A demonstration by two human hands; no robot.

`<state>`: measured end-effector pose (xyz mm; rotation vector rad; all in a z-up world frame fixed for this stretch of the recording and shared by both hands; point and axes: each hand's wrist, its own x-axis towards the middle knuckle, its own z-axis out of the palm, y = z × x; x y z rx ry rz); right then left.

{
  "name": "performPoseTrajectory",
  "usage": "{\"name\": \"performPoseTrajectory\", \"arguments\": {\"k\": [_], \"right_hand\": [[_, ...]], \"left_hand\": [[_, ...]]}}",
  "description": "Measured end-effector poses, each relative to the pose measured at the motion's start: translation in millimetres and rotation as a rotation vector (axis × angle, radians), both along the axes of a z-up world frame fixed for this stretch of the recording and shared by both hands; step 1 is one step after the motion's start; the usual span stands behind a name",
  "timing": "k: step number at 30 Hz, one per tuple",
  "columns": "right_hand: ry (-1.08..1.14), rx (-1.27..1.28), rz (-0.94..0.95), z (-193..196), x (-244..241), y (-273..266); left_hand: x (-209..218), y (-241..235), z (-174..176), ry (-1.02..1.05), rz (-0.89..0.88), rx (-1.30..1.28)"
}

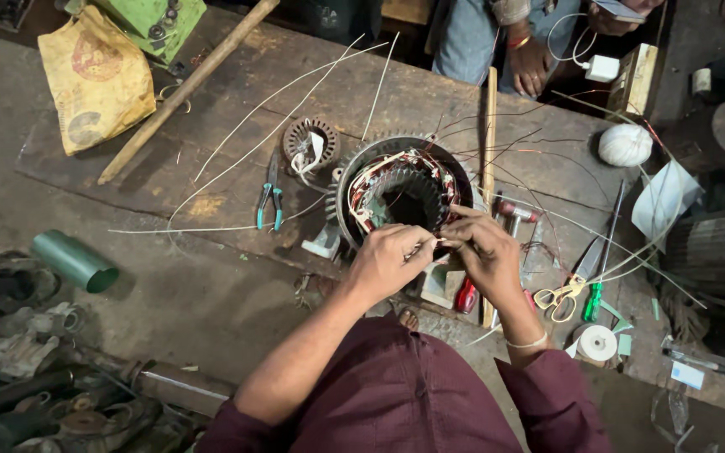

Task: The person works on an electric motor stator, using pliers to cut and adjust copper wires and a wooden stick to push wires into slots. The person then opens a wallet and counts cash while another person stands nearby.

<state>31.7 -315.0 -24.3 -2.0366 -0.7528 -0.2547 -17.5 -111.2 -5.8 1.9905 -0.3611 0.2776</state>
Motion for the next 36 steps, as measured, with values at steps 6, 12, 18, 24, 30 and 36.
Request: {"name": "performPoseTrajectory", "arguments": {"k": [6, 12, 18, 24, 30, 36], "right_hand": [[0.003, 0.004, -0.015, -4, -1, 0], [0.059, 0.044, 0.012, -2, 1, -2], [0.014, -0.018, 0.044, 6, 1, 0], [0.014, 0.023, 0.05, 12, -4, -2], [0.003, -0.003, 0.043, 10, -2, -3], [0.025, -0.007, 0.094, 14, -1, 3]], "left_hand": [[-1, -5, -7, -0.026, 0.067, -0.007], [-1, -4, -7, -0.046, 0.06, 0.007], [1, -1, -2, 0.021, 0.015, 0.011], [-5, 5, 12, 0.045, -0.042, 0.029], [-19, 14, 19, -0.15, 0.042, 0.142], [-16, 13, 15, -0.144, -0.001, 0.102]]}}
